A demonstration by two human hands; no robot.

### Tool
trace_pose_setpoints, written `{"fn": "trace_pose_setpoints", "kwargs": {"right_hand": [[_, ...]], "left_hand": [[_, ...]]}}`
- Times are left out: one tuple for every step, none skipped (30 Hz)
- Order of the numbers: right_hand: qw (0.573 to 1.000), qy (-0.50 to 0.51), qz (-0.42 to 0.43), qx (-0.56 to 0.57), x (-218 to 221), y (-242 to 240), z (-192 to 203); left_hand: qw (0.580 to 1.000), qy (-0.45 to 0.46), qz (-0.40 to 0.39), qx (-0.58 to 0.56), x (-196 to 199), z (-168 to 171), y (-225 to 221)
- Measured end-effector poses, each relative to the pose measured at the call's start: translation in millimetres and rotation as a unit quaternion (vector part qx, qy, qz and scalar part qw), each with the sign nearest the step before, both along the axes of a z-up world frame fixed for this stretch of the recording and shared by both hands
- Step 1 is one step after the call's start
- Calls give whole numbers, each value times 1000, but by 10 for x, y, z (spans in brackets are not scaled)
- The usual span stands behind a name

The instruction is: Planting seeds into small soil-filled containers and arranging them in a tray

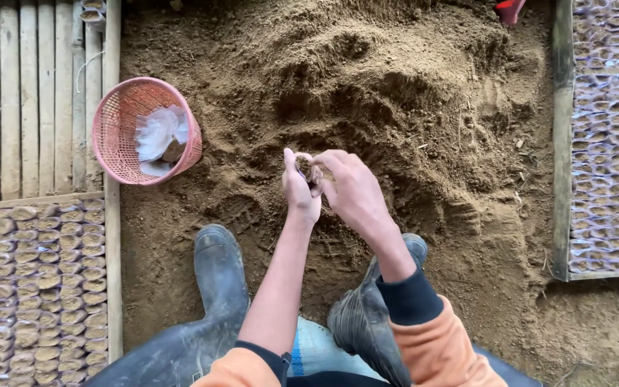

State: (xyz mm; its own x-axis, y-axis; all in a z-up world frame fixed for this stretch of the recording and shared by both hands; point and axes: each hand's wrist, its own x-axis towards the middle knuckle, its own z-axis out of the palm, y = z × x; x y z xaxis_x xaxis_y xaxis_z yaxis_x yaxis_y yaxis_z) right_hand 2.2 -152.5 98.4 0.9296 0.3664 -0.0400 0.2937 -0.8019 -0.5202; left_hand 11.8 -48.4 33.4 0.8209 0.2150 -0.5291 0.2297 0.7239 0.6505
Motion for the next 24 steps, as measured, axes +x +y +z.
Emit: {"fn": "trace_pose_setpoints", "kwargs": {"right_hand": [[1000, -8, 8, -19, -3, -5, 136], [1000, -6, 9, -19, -20, 19, 135], [996, -28, 23, -80, -40, 46, 138], [988, -51, 38, -139, -52, 83, 140], [988, -50, 40, -139, -69, 113, 58], [979, -96, 45, -174, -84, 146, -21], [967, -141, 49, -208, -102, 179, -97], [967, -143, 52, -207, -100, 225, -28], [968, -137, 48, -205, -99, 268, 42], [969, -130, 43, -204, -104, 303, 115], [969, -132, 45, -203, -110, 338, 128], [967, -127, 38, -218, -134, 366, 139], [964, -123, 32, -233, -159, 391, 149], [964, -124, 33, -233, -165, 401, 149], [966, -107, 37, -233, -173, 410, 150], [968, -90, 40, -233, -188, 419, 152], [967, -90, 41, -233, -175, 417, 203], [968, -87, 38, -232, -156, 403, 256], [969, -84, 35, -231, -138, 387, 310], [968, -85, 33, -232, -96, 342, 249], [973, -83, 41, -210, -55, 296, 190], [978, -80, 50, -187, -19, 250, 129], [978, -80, 48, -187, -38, 236, 159], [985, -88, 29, -145, -22, 233, 188]], "left_hand": [[1000, -12, 4, -3, 6, 135, 15], [1000, -10, 5, -4, 6, 59, 6], [1000, -22, -3, -5, 4, -15, 0], [999, -36, -10, -5, 10, -87, 5], [999, -35, -8, -4, 29, -198, 8], [998, -52, 6, -17, 49, -306, 16], [997, -70, 19, -30, 66, -410, 25], [997, -71, 22, -29, 55, -353, 51], [997, -74, 22, -25, 41, -294, 75], [997, -77, 21, -21, 25, -234, 88], [996, -78, 23, -21, 55, -288, 123], [996, -85, 16, -16, 65, -344, 149], [996, -91, 10, -10, 74, -401, 173], [996, -92, 11, -10, 45, -279, 192], [997, -82, 7, 12, 14, -156, 210], [997, -71, 4, 35, -25, -33, 227], [997, -71, 5, 34, -51, 59, 238], [997, -63, -9, 46, -64, 151, 236], [997, -54, -23, 59, -78, 245, 231], [996, -56, -25, 58, -69, 269, 224], [997, -54, -18, 52, -59, 293, 217], [998, -50, -12, 47, -57, 317, 210], [998, -51, -14, 47, -74, 238, 194], [998, -46, -13, 47, -55, 161, 189]]}}
